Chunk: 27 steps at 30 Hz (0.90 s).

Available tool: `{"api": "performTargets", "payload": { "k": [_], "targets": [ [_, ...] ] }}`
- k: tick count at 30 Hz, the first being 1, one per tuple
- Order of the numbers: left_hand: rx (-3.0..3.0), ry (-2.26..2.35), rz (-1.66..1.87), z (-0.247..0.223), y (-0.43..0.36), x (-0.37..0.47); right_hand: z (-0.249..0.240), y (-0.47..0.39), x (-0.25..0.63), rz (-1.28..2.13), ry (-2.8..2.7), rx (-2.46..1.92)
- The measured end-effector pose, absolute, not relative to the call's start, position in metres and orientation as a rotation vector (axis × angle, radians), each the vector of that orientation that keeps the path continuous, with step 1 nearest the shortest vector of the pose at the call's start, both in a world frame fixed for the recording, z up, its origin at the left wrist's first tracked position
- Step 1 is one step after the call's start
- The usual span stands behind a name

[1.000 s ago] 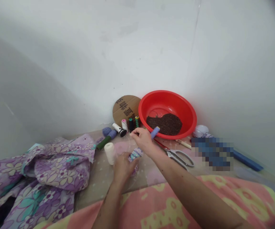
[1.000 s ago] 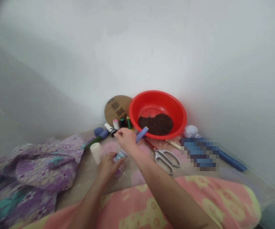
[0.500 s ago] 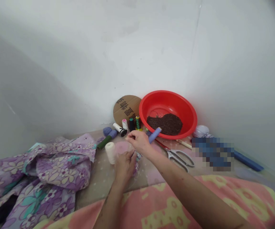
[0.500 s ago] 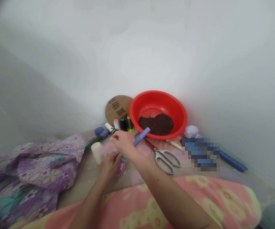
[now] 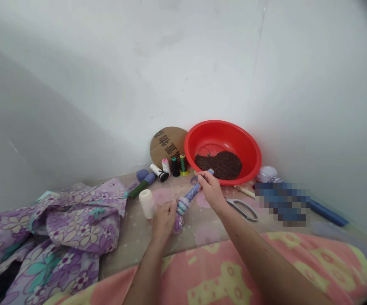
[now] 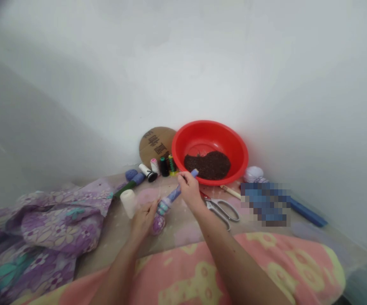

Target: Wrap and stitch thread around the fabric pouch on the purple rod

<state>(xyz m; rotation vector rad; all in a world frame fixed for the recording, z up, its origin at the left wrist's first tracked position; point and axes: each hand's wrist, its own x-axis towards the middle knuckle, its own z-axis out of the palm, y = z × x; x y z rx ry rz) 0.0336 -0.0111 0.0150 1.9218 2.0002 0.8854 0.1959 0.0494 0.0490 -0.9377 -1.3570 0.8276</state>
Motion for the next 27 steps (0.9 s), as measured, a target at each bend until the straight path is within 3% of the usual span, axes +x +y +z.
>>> {"api": "performTargets", "payload": {
  "k": [13, 20, 27],
  "targets": [
    [1.888, 1.874, 1.043, 0.01, -0.008, 0.03, -0.02, 0.03, 0.191, 0.943, -1.761, -0.914],
    [1.909, 1.827, 1.127, 0.003, -0.002, 0.026, -0.024, 0.024, 0.189, 0.858, -1.8, -0.991],
    [2.163, 1.891, 1.416, 0.008, -0.006, 0.029, -0.025, 0.029, 0.19, 0.796, -1.504, -0.948]
  ]
}}
